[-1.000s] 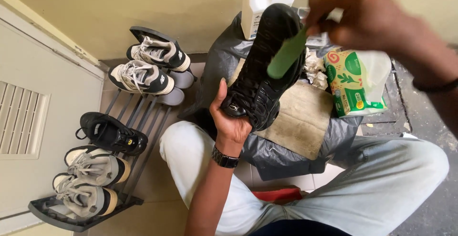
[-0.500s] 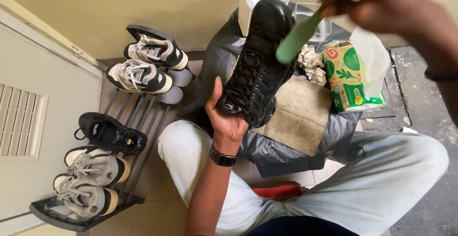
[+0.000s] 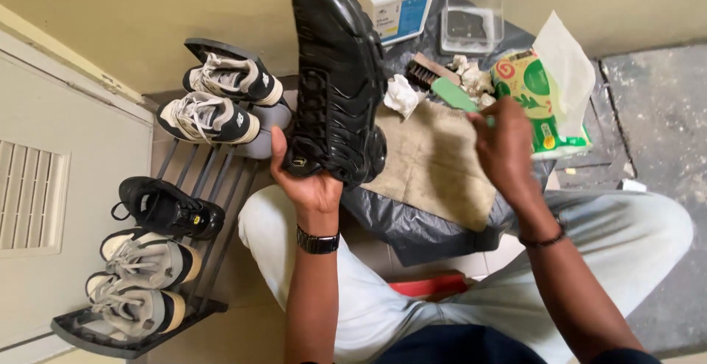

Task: Cleaning a black sneaker using wet wipes and a small brush while sitting on the floor.

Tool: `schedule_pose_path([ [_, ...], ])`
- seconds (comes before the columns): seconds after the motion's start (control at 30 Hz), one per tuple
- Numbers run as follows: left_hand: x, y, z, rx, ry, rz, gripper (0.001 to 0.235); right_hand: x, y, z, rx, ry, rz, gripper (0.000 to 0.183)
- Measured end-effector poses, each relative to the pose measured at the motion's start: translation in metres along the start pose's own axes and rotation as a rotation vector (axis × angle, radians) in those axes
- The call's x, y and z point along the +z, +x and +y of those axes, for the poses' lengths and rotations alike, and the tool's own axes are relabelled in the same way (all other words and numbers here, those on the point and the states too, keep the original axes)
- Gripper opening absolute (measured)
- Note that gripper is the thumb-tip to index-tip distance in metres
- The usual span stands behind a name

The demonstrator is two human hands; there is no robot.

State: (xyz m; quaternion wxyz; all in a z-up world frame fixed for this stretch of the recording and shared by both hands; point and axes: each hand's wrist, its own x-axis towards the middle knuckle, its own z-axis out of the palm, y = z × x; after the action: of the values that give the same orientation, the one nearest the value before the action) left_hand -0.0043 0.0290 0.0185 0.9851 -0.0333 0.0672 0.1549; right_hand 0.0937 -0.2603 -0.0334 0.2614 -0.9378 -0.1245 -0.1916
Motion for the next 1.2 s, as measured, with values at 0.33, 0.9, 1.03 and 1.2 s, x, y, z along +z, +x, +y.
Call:
schedule_pose_path([
  [0.33, -0.008, 0.007, -0.001, 0.004, -0.079, -0.062, 0.062, 0.016, 0.02, -0.072, -0.433, -0.255, 0.162, 0.038],
  [0.9, -0.004, 0.005, -0.006, -0.054, -0.116, -0.069, 0.048, -0.043, 0.011, -0.179, -0.409, 0.407, 0.272, 0.021],
  [1.03, 0.009, 0.0, -0.016, -0.067, -0.055, -0.025, 0.049, -0.006, -0.001, -0.19, -0.571, 0.386, 0.347, 0.043],
  [1.2, -0.003, 0.006, -0.01, -0.152, -0.079, -0.018, 0.058, -0.003, -0.023, -0.203, -0.604, 0.255, 0.314, 0.041],
])
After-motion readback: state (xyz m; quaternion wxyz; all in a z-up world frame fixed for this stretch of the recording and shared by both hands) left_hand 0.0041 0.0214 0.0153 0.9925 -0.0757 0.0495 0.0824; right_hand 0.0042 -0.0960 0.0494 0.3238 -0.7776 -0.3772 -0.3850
